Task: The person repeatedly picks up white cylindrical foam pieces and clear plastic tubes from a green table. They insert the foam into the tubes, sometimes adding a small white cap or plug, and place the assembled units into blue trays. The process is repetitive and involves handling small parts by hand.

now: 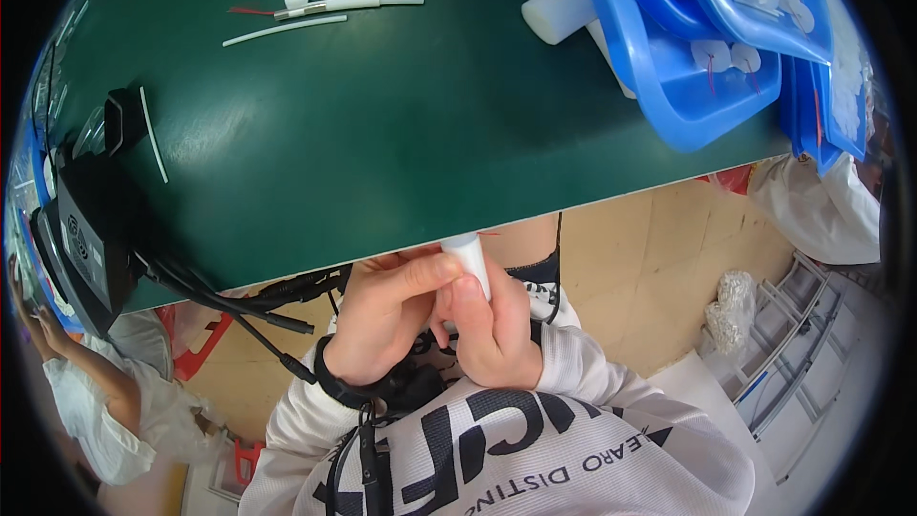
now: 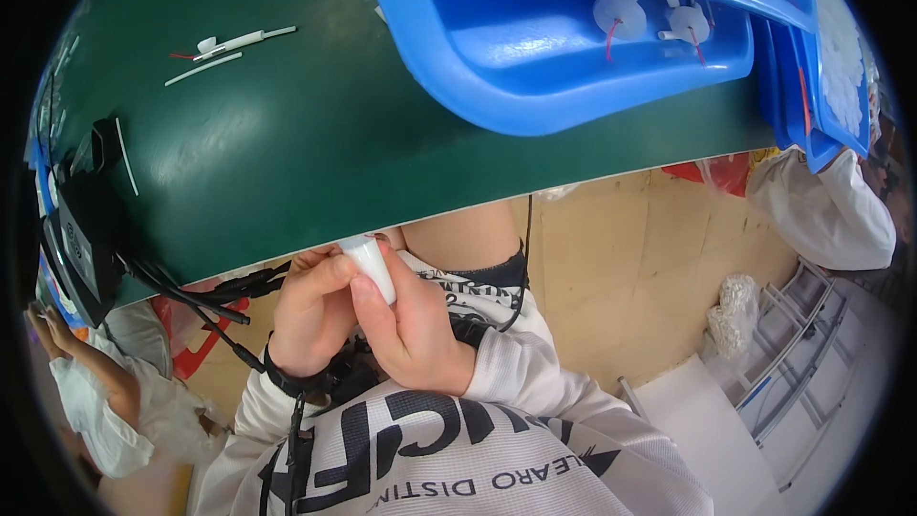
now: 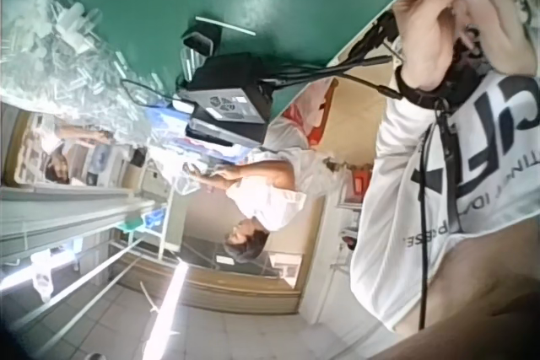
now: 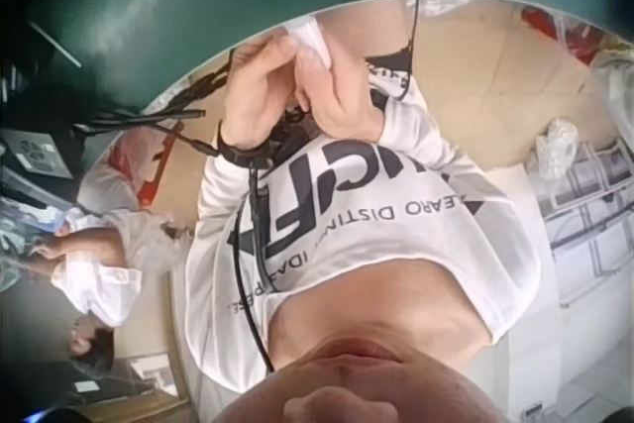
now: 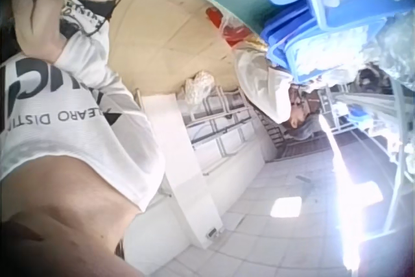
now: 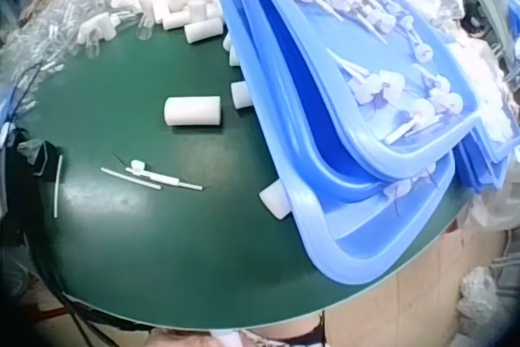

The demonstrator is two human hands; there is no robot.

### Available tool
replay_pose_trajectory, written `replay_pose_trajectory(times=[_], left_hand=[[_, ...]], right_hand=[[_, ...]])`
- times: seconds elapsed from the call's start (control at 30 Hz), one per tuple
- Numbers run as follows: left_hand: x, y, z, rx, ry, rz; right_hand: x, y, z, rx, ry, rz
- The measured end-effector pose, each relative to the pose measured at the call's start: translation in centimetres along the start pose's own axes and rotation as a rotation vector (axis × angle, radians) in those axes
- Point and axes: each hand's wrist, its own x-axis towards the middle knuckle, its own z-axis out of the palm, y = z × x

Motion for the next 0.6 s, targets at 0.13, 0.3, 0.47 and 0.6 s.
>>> replay_pose_trajectory(times=[0.13,0.3,0.47,0.6], left_hand=[[0.0,0.1,0.3,-0.006,0.019,-0.001],[-0.4,0.1,1.6,-0.027,0.084,0.055],[-0.5,0.2,2.9,-0.073,0.151,0.069],[-0.6,0.4,3.2,-0.051,0.220,0.079]], right_hand=[[-0.2,-0.2,0.1,0.041,0.002,0.049],[-0.1,-1.7,-0.3,0.199,-0.078,0.183],[0.5,-3.4,0.1,0.328,-0.121,0.263],[0.6,-3.2,0.6,0.398,-0.097,0.252]])
